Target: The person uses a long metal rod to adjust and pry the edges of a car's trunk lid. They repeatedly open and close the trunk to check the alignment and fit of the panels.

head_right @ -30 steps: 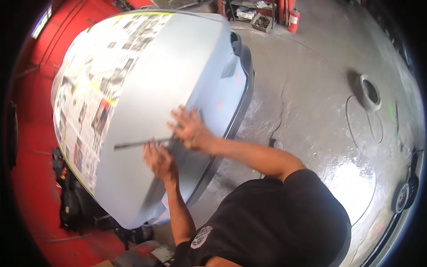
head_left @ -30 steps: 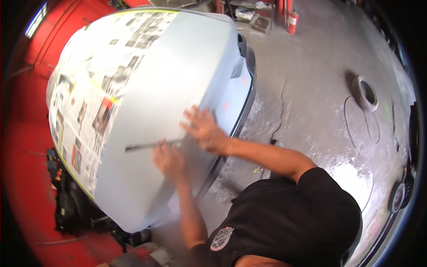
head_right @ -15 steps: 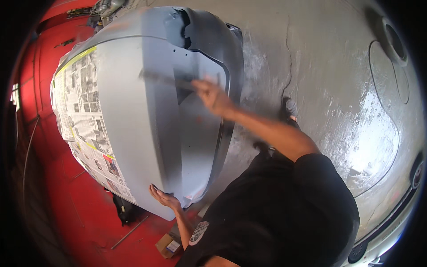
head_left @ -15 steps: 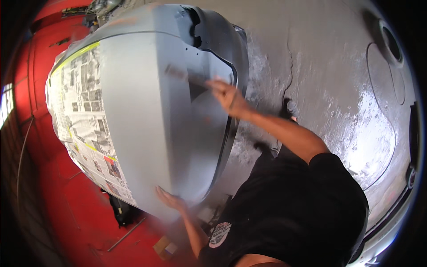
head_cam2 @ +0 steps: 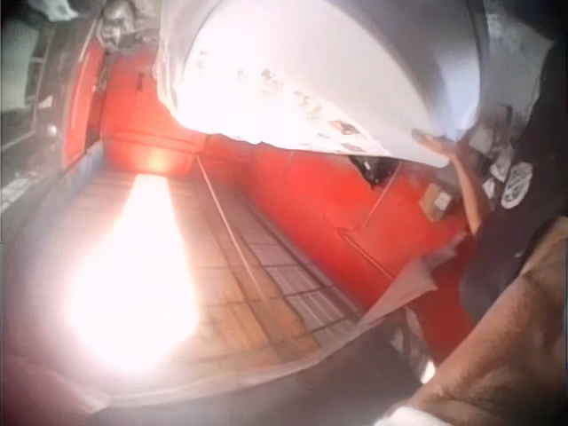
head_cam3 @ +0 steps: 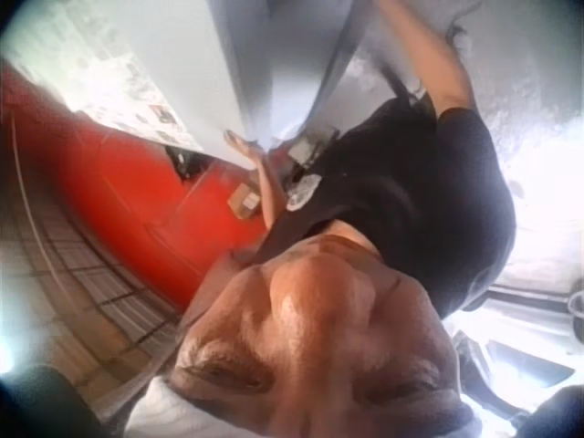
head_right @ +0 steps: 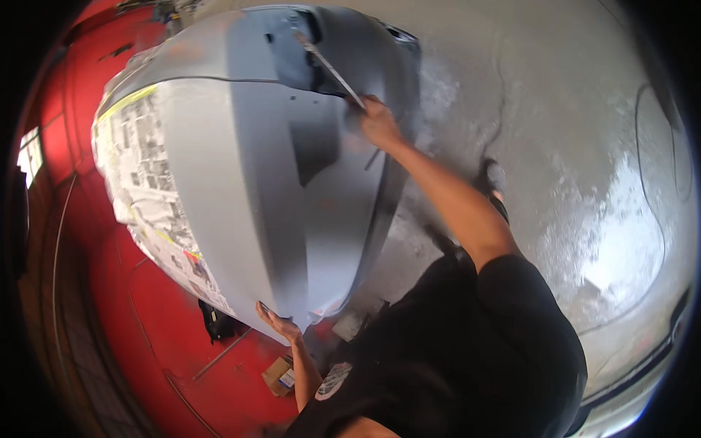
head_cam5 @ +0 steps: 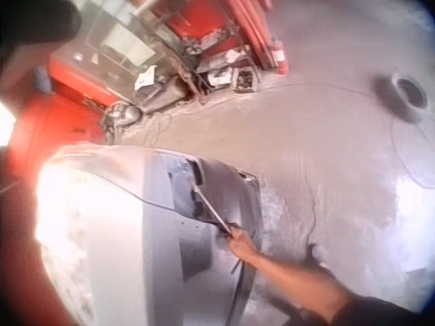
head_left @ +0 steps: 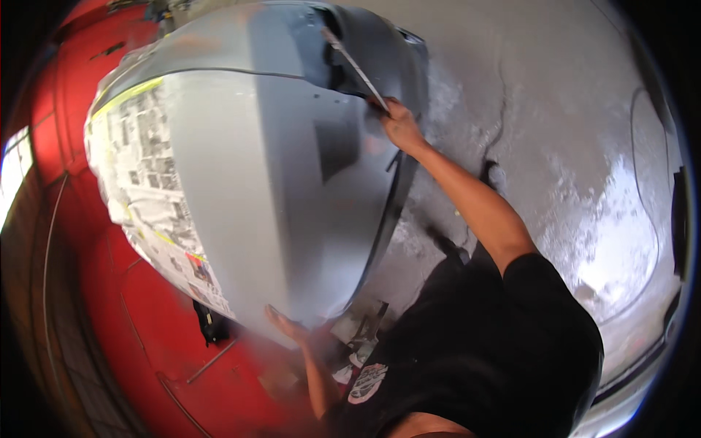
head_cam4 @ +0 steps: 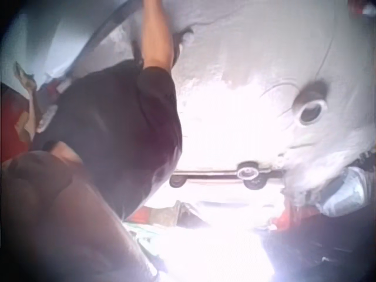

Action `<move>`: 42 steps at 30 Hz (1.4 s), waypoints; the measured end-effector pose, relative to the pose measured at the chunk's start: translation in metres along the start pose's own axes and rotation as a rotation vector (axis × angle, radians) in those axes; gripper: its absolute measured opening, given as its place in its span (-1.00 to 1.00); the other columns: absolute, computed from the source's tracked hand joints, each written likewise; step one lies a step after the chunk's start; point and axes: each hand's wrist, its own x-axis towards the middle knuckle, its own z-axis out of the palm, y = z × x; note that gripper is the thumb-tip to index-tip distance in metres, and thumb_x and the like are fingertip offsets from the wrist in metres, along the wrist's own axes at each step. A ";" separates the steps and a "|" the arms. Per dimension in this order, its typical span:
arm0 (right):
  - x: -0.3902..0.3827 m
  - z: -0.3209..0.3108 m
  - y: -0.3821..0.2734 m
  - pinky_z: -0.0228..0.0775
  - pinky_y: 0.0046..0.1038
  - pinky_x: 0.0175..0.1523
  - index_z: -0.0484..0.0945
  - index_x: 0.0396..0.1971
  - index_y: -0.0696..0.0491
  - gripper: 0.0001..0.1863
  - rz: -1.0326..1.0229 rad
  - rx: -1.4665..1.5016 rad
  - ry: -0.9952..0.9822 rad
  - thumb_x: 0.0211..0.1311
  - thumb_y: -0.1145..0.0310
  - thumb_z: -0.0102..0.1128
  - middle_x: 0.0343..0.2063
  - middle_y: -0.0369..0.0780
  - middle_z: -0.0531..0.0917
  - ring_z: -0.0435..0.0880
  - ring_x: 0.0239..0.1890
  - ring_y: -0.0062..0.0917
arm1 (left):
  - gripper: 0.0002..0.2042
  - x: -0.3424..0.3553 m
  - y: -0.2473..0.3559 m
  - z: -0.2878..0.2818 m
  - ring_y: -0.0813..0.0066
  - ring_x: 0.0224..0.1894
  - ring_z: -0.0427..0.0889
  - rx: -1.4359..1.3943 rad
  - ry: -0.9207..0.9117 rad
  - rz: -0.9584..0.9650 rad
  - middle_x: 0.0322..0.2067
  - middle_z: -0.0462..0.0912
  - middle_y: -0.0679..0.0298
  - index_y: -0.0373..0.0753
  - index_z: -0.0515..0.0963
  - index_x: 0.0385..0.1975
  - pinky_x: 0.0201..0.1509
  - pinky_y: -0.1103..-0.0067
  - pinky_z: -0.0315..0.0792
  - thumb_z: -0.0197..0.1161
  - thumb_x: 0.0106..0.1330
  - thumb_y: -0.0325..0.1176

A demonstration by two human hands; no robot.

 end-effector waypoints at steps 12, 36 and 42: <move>0.003 0.004 -0.003 0.38 -0.21 0.16 0.52 0.16 0.06 -0.49 -0.047 -0.115 0.019 0.17 0.54 -0.06 -0.03 0.06 0.56 0.56 0.04 0.04 | -0.50 0.002 -0.010 -0.002 0.09 0.48 0.15 0.033 0.053 -0.002 0.41 0.19 -0.04 -0.38 0.35 0.31 0.53 0.28 -0.01 -0.15 0.48 -0.24; 0.011 0.000 0.026 0.42 -0.34 0.01 0.53 0.17 0.11 -0.56 -0.097 -0.220 0.039 0.30 0.38 0.03 -0.24 -0.06 0.67 0.62 -0.20 -0.32 | -0.53 0.000 -0.005 -0.006 -0.05 0.37 0.33 0.169 0.138 0.101 0.30 0.39 -0.11 -0.39 0.44 0.25 0.45 0.25 0.14 -0.11 0.44 -0.28; 0.016 0.010 0.020 0.43 -0.40 0.02 0.55 0.15 0.08 -0.55 -0.043 -0.208 -0.118 0.31 0.27 0.00 -0.18 -0.11 0.68 0.60 -0.09 -0.42 | -0.62 -0.008 -0.027 -0.021 -0.02 0.27 0.46 0.196 0.307 0.102 0.17 0.55 -0.08 -0.40 0.56 0.10 0.38 0.26 0.25 -0.04 0.43 -0.33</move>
